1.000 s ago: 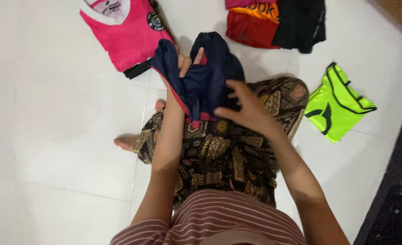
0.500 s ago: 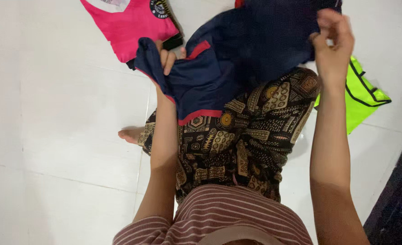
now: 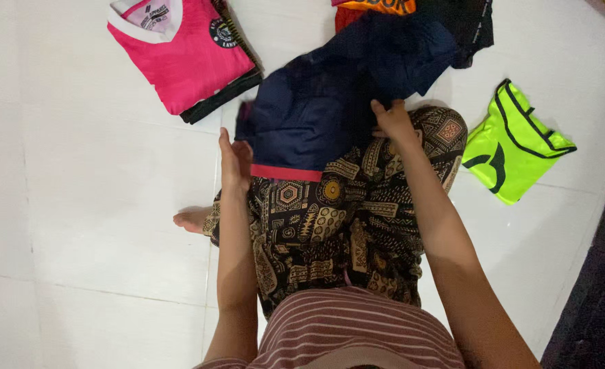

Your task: The person folds t-shirts and shorts by hand on a tiled floor and stacks them.

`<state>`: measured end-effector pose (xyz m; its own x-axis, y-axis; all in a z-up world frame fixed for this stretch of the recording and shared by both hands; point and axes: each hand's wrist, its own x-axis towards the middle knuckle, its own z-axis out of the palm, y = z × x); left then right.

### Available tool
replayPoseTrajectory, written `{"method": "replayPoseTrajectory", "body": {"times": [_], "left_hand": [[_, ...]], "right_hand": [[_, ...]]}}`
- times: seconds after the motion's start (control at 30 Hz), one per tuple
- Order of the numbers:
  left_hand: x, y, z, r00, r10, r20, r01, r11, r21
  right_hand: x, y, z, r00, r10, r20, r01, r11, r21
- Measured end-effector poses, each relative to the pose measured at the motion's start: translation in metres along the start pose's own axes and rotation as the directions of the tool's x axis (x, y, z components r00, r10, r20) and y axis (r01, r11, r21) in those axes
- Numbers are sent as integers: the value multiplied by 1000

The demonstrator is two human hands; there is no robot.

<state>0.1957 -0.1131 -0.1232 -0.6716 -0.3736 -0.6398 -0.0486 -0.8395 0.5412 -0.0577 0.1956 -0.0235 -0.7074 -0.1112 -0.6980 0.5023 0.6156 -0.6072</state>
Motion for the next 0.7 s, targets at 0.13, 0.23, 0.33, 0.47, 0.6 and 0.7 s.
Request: {"method": "replayPoseTrajectory", "body": {"times": [0.13, 0.23, 0.33, 0.47, 0.6, 0.7], "left_hand": [[-63, 32, 80, 998, -11, -67, 46, 833, 551], [-79, 44, 132, 982, 97, -159, 103, 427, 898], [-71, 46, 158, 992, 33, 124, -80, 914, 398], [-50, 74, 199, 946, 50, 321, -60, 998, 23], [-40, 109, 242, 903, 67, 424, -43, 997, -67], [-41, 133, 243, 842, 105, 529, -79, 994, -73]], "right_hand": [[63, 24, 11, 950, 224, 216, -300, 846, 440], [87, 49, 25, 921, 154, 359, -389, 442, 809], [92, 38, 13, 956, -52, 290, -277, 179, 944], [101, -14, -62, 884, -468, 11, 78, 171, 982], [50, -56, -168, 730, -678, -85, 182, 74, 980], [-26, -59, -204, 693, -689, -213, 319, 28, 947]]}}
